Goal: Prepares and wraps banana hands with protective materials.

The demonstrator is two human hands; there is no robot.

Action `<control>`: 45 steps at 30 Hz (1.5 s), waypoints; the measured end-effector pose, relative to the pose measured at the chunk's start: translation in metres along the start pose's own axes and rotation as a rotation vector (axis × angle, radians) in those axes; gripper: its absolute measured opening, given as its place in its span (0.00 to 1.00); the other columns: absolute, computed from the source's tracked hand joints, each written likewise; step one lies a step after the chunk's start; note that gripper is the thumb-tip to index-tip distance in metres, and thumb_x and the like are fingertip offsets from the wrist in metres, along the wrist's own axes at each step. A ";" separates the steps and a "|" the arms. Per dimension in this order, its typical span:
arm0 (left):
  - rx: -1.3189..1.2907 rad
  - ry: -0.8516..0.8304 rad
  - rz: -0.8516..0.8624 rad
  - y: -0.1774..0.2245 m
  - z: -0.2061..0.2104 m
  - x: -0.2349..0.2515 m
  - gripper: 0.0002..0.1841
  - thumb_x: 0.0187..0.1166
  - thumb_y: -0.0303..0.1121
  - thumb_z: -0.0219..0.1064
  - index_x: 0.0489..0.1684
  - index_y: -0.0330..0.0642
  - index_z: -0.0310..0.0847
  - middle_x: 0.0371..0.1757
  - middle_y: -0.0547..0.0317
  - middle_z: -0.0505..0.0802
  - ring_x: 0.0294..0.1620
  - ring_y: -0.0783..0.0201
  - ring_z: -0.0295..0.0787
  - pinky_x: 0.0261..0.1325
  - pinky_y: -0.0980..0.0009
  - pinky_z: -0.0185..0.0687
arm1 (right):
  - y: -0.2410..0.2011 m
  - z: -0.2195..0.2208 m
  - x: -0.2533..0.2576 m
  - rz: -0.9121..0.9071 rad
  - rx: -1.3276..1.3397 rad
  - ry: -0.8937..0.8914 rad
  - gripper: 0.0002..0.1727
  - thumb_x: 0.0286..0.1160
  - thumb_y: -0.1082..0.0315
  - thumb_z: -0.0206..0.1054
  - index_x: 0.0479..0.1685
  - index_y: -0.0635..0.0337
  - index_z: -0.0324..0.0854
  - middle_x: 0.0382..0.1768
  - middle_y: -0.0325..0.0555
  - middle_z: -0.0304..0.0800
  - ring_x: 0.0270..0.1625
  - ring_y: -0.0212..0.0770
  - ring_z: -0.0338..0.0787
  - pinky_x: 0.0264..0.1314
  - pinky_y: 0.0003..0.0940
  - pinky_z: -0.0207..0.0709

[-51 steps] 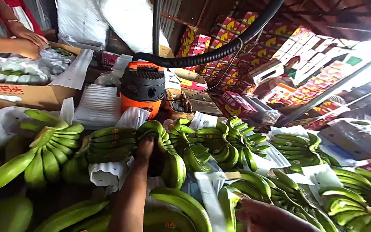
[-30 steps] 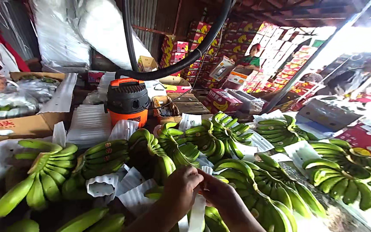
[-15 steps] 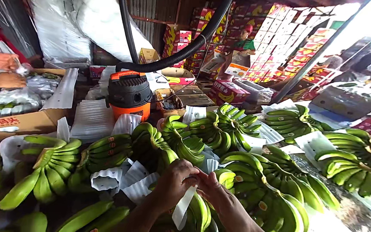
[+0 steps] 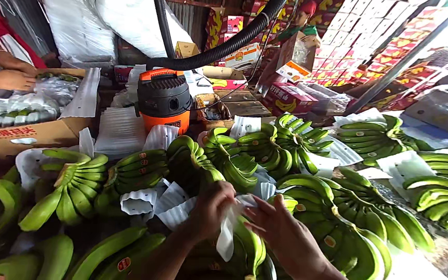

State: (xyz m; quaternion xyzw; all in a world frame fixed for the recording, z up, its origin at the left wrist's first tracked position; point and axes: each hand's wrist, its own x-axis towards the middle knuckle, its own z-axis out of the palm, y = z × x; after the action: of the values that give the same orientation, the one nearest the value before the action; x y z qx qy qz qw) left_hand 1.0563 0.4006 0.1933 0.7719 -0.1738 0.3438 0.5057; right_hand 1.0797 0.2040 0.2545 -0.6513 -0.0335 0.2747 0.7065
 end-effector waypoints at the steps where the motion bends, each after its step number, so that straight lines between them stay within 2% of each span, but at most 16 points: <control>1: -0.006 0.022 -0.186 -0.011 -0.008 0.005 0.10 0.86 0.27 0.60 0.45 0.26 0.82 0.48 0.45 0.91 0.54 0.61 0.90 0.63 0.66 0.86 | 0.000 -0.001 0.003 -0.015 0.022 0.094 0.31 0.96 0.50 0.36 0.75 0.63 0.75 0.59 0.47 0.92 0.57 0.40 0.93 0.60 0.38 0.87; 3: 0.138 -0.027 -0.558 -0.047 -0.027 0.016 0.13 0.87 0.27 0.59 0.56 0.23 0.81 0.53 0.38 0.90 0.56 0.53 0.90 0.65 0.59 0.85 | -0.003 -0.004 0.008 -0.021 0.080 0.222 0.17 0.89 0.72 0.53 0.68 0.65 0.79 0.52 0.47 0.93 0.45 0.37 0.93 0.46 0.30 0.87; 6: 0.421 -0.283 -0.828 -0.107 -0.045 0.015 0.17 0.87 0.22 0.54 0.69 0.23 0.76 0.69 0.30 0.85 0.74 0.40 0.81 0.81 0.49 0.71 | -0.004 -0.009 0.010 -0.030 0.078 0.192 0.21 0.75 0.86 0.59 0.66 0.65 0.79 0.50 0.46 0.91 0.39 0.35 0.93 0.37 0.26 0.88; 9: 0.481 -0.425 -0.995 -0.118 -0.044 0.013 0.19 0.88 0.20 0.52 0.74 0.19 0.71 0.77 0.24 0.78 0.82 0.34 0.72 0.85 0.46 0.64 | -0.004 -0.008 0.009 0.017 0.017 0.097 0.22 0.69 0.85 0.63 0.63 0.65 0.82 0.52 0.48 0.92 0.42 0.37 0.93 0.37 0.28 0.88; 13: 0.500 -0.490 -1.057 -0.131 -0.042 0.025 0.21 0.93 0.26 0.49 0.75 0.16 0.69 0.79 0.24 0.76 0.85 0.36 0.69 0.87 0.50 0.60 | -0.007 -0.008 0.009 0.032 -0.027 0.021 0.16 0.85 0.72 0.55 0.64 0.66 0.83 0.54 0.50 0.92 0.47 0.40 0.94 0.47 0.33 0.90; 15: 0.610 -0.571 -1.020 -0.147 -0.039 0.023 0.21 0.93 0.28 0.48 0.76 0.18 0.69 0.77 0.24 0.77 0.83 0.34 0.71 0.85 0.47 0.62 | -0.006 -0.009 0.009 0.015 -0.041 0.030 0.18 0.87 0.72 0.51 0.61 0.66 0.85 0.53 0.49 0.94 0.47 0.39 0.95 0.47 0.32 0.89; 17: 0.729 -0.427 -0.948 -0.170 -0.032 0.009 0.24 0.93 0.35 0.49 0.81 0.29 0.70 0.77 0.31 0.81 0.80 0.38 0.76 0.82 0.46 0.67 | -0.004 -0.008 0.011 -0.008 -0.032 0.054 0.15 0.82 0.78 0.57 0.56 0.66 0.88 0.51 0.50 0.95 0.46 0.39 0.95 0.45 0.32 0.90; 19: 0.760 -0.235 -0.891 -0.177 -0.031 0.004 0.24 0.95 0.34 0.46 0.83 0.31 0.68 0.79 0.32 0.80 0.81 0.38 0.76 0.84 0.46 0.66 | 0.000 -0.006 0.012 -0.044 -0.028 0.086 0.15 0.75 0.83 0.62 0.55 0.65 0.88 0.48 0.49 0.94 0.44 0.38 0.94 0.42 0.31 0.90; 22: 0.754 -0.074 -0.771 -0.145 -0.027 0.017 0.19 0.89 0.24 0.49 0.71 0.23 0.77 0.72 0.27 0.83 0.76 0.34 0.79 0.79 0.44 0.72 | 0.001 -0.003 0.013 -0.091 -0.067 0.128 0.22 0.73 0.85 0.63 0.66 0.64 0.84 0.51 0.50 0.93 0.44 0.40 0.95 0.41 0.33 0.91; 25: 0.588 0.171 -0.756 -0.106 -0.016 0.018 0.14 0.79 0.24 0.62 0.58 0.29 0.87 0.63 0.36 0.89 0.64 0.44 0.88 0.70 0.50 0.81 | -0.001 -0.004 0.011 -0.094 -0.125 0.157 0.26 0.73 0.86 0.63 0.73 0.63 0.80 0.57 0.51 0.92 0.46 0.41 0.95 0.42 0.32 0.91; 27: 0.468 0.345 -0.470 -0.083 -0.010 0.007 0.08 0.72 0.25 0.68 0.42 0.31 0.91 0.51 0.40 0.92 0.52 0.50 0.90 0.58 0.55 0.86 | -0.001 -0.004 0.010 -0.118 -0.161 0.152 0.29 0.71 0.87 0.63 0.75 0.61 0.79 0.58 0.50 0.92 0.45 0.39 0.96 0.41 0.32 0.91; 30: 0.182 0.155 -0.160 -0.027 0.003 -0.001 0.07 0.74 0.31 0.73 0.42 0.39 0.95 0.51 0.49 0.94 0.61 0.55 0.89 0.68 0.55 0.81 | 0.005 -0.002 0.006 -0.147 -0.238 0.119 0.33 0.69 0.88 0.62 0.79 0.60 0.75 0.59 0.48 0.92 0.45 0.38 0.95 0.43 0.32 0.91; 32: 0.152 -0.004 -0.013 0.002 0.012 0.001 0.08 0.76 0.35 0.73 0.44 0.45 0.96 0.52 0.56 0.95 0.64 0.57 0.87 0.73 0.53 0.75 | 0.006 0.003 0.003 -0.163 -0.322 0.115 0.37 0.69 0.86 0.65 0.83 0.58 0.70 0.47 0.47 0.94 0.40 0.36 0.95 0.42 0.32 0.91; 35: 0.228 -0.083 0.016 0.023 0.019 0.006 0.07 0.74 0.33 0.73 0.42 0.46 0.97 0.49 0.59 0.96 0.59 0.59 0.89 0.72 0.52 0.73 | 0.000 0.007 -0.004 -0.181 -0.447 0.102 0.39 0.69 0.83 0.69 0.86 0.57 0.67 0.36 0.42 0.94 0.33 0.30 0.92 0.39 0.26 0.87; 41: 0.231 -0.160 -0.068 0.041 0.018 0.011 0.05 0.72 0.34 0.74 0.38 0.46 0.95 0.48 0.59 0.96 0.56 0.62 0.90 0.75 0.49 0.68 | -0.002 0.004 -0.019 -0.295 -0.500 0.031 0.40 0.74 0.75 0.66 0.91 0.54 0.59 0.49 0.44 0.94 0.42 0.31 0.94 0.45 0.31 0.90; 45: 0.341 -0.033 0.078 0.041 0.026 0.007 0.04 0.73 0.34 0.73 0.36 0.49 0.95 0.45 0.61 0.96 0.53 0.62 0.92 0.77 0.44 0.68 | -0.005 0.002 -0.029 -0.189 -0.324 0.014 0.26 0.86 0.65 0.56 0.82 0.60 0.71 0.69 0.44 0.86 0.65 0.35 0.88 0.65 0.37 0.85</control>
State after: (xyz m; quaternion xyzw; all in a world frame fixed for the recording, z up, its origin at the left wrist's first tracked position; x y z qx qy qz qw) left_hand 1.0450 0.3603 0.2189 0.8447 -0.1508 0.3750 0.3508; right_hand 1.0561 0.1938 0.2680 -0.7523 -0.1334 0.1939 0.6153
